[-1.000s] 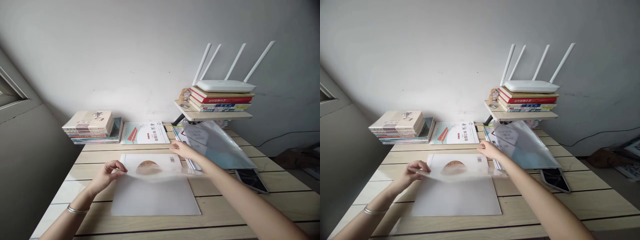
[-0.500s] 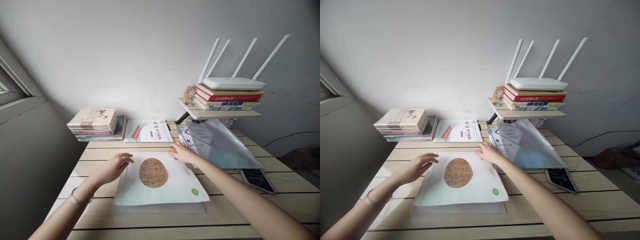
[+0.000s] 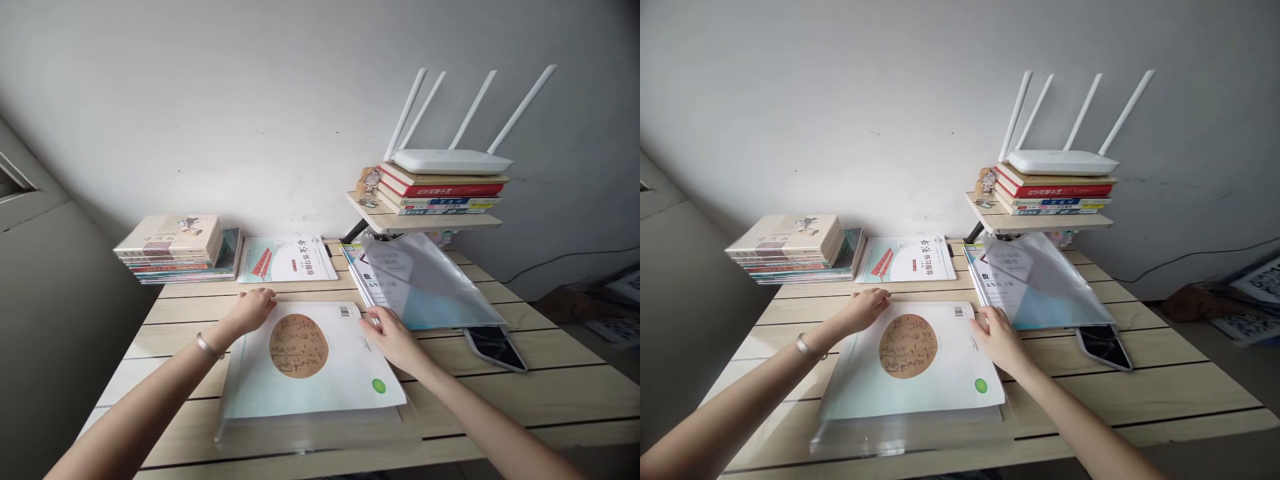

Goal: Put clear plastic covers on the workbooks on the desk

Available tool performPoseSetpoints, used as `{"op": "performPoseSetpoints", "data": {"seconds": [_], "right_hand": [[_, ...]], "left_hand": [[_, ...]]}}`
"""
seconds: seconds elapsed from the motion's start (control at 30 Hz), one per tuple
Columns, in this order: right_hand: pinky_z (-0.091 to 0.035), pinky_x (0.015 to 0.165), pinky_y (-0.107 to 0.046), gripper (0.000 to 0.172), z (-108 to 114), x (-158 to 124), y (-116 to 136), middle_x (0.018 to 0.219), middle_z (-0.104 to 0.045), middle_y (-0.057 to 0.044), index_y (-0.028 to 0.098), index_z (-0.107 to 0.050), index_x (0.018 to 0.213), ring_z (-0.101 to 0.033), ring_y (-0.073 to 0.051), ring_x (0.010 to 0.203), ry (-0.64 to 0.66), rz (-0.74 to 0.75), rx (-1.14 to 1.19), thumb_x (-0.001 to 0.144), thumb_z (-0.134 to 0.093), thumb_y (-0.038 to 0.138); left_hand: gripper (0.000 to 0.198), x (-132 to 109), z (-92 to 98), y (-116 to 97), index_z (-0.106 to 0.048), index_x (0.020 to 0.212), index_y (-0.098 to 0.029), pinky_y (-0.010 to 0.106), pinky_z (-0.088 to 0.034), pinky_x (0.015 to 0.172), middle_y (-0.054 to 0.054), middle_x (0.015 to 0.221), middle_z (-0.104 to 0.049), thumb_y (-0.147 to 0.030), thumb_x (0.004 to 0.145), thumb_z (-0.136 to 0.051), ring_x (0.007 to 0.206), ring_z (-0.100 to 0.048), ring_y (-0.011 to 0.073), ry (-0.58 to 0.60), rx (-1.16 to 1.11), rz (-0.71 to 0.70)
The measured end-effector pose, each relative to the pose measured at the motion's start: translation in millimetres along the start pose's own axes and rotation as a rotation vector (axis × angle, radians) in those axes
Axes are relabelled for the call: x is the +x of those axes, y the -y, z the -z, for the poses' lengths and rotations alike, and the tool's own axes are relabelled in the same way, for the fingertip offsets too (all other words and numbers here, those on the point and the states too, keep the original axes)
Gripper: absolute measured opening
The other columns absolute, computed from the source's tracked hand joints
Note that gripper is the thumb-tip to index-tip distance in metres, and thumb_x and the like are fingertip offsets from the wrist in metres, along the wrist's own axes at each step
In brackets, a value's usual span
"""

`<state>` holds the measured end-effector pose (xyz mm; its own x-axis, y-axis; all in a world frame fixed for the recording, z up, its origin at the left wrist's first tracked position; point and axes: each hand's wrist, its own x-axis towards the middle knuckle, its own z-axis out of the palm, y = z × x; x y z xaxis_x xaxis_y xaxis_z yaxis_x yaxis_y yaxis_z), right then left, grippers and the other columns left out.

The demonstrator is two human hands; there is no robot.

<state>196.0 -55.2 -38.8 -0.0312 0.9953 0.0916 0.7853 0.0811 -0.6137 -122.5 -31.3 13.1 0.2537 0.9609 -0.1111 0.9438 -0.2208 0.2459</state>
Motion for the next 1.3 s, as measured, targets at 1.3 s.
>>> {"op": "performPoseSetpoints", "data": {"seconds": [1.3], "right_hand": [[-0.057,0.054,-0.026,0.004,-17.4,42.0,33.1,0.080,-0.072,-0.005,0.018,-0.061,0.077,-0.069,-0.018,0.071,0.245,-0.400,0.786,0.076,-0.064,0.022]], "left_hand": [[0.053,70.0,-13.7,-18.3,-0.039,0.143,-0.025,0.066,-0.015,0.105,0.011,0.156,-0.024,-0.044,0.093,-0.038,0.141,-0.012,0.0435,-0.143,0.181,-0.215]]}}
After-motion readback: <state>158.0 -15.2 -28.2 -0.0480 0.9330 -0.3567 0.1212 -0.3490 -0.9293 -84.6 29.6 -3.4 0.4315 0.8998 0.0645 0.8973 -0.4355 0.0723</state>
